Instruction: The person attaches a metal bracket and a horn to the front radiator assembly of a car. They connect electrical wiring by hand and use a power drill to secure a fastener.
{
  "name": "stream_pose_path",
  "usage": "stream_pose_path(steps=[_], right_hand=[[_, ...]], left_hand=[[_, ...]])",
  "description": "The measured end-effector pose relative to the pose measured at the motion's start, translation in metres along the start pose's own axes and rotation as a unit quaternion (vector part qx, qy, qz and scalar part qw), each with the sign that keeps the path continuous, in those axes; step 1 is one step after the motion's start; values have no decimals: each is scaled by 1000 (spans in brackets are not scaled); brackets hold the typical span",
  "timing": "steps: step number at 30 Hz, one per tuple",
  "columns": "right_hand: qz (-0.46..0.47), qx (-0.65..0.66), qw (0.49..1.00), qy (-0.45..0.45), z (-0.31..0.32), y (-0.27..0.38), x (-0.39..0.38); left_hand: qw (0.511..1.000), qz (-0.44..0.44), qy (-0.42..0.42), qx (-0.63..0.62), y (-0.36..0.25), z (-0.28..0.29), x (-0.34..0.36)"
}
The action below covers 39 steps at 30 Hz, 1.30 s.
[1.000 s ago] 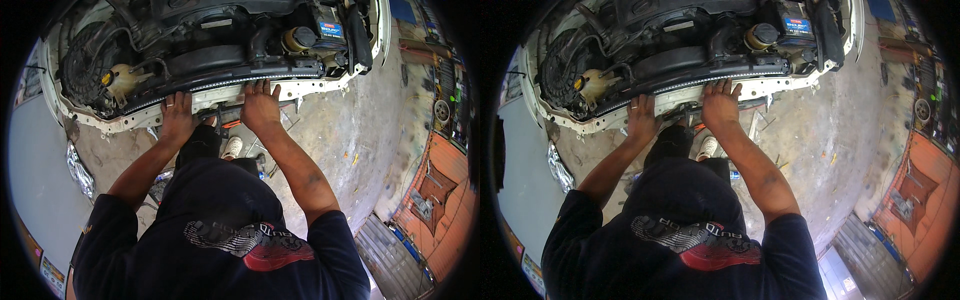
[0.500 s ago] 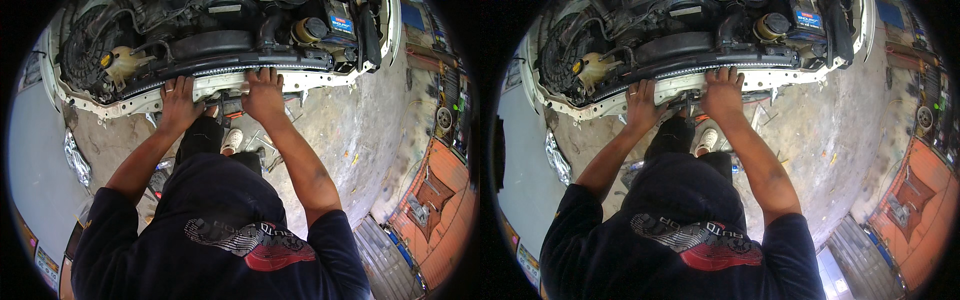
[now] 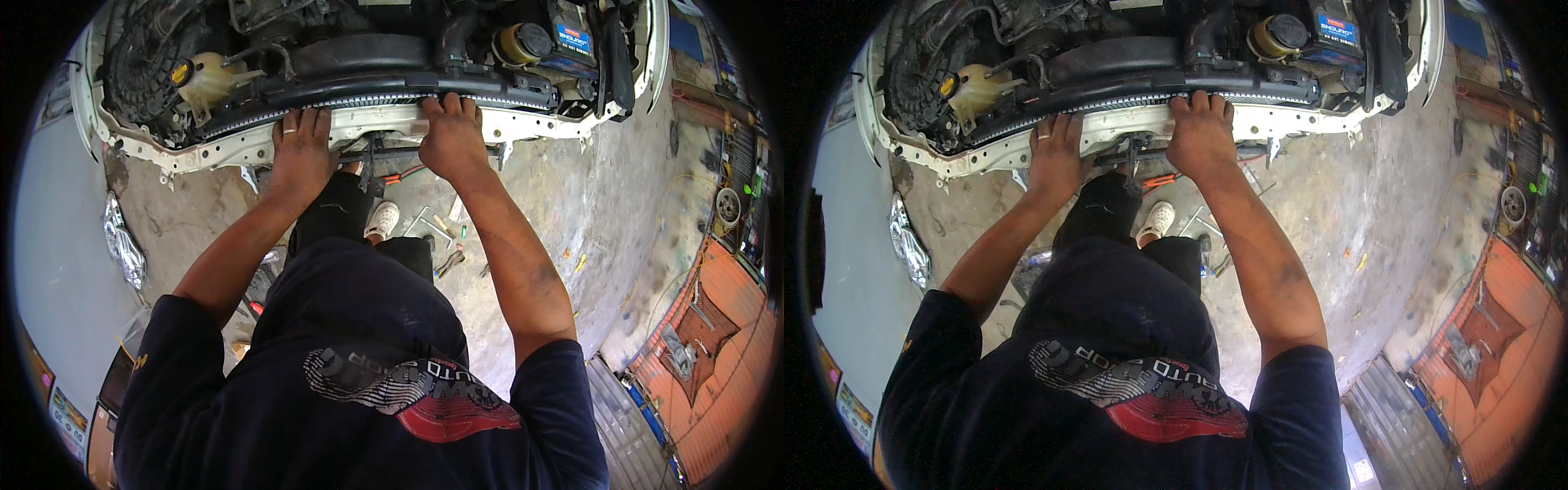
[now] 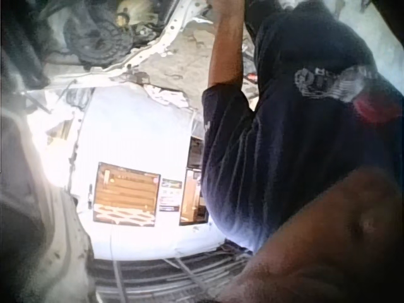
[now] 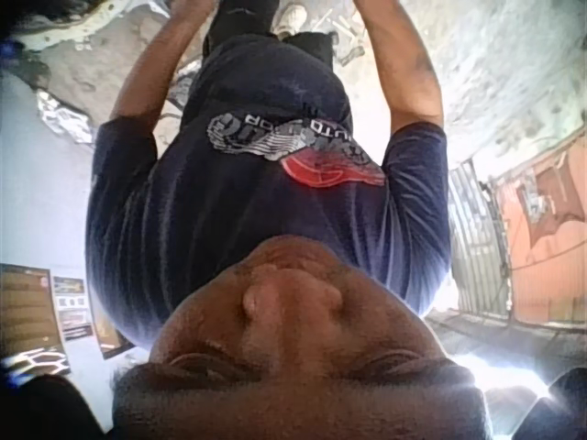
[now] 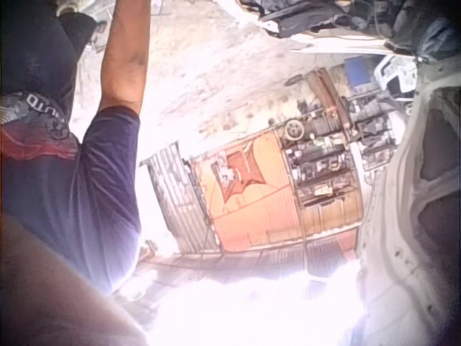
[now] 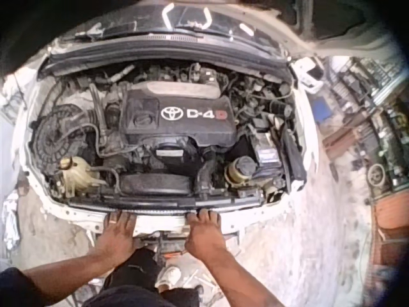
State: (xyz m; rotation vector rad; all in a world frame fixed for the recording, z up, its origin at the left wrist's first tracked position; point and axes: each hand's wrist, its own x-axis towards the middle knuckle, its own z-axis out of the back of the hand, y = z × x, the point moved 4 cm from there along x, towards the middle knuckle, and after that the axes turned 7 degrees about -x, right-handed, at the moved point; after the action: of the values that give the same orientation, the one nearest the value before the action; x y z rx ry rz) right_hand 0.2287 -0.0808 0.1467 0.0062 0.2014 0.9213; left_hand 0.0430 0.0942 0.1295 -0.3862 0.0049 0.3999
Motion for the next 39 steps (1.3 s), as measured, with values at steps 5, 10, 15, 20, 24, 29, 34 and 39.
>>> stream_pose_path(steps=[5,10,15,20,24,29,34,39], right_hand=[[-8,4,1000,10,4,4,-4],[-14,10,999,-35,4,6,-22],[-120,294,944,-91,13,18,-68],[-464,825,320,-53,-89,2,-94],[-382,901,171,-111,-109,8,-69],[-364,910,153,-127,-92,16,-42],[-409,876,215,-139,-87,19,-27],[-436,858,239,-132,-87,17,-21]], left_hand=[[998,2,22,-64,7,4,-2],[992,79,65,-72,-3,12,10],[992,96,67,-49,-1,7,9],[991,90,51,-88,-8,13,10],[912,171,62,-368,-11,4,-38],[330,473,-9,-817,9,-49,-67],[173,444,-96,-874,-5,-61,-52],[155,398,-84,-900,-15,-66,-21]])
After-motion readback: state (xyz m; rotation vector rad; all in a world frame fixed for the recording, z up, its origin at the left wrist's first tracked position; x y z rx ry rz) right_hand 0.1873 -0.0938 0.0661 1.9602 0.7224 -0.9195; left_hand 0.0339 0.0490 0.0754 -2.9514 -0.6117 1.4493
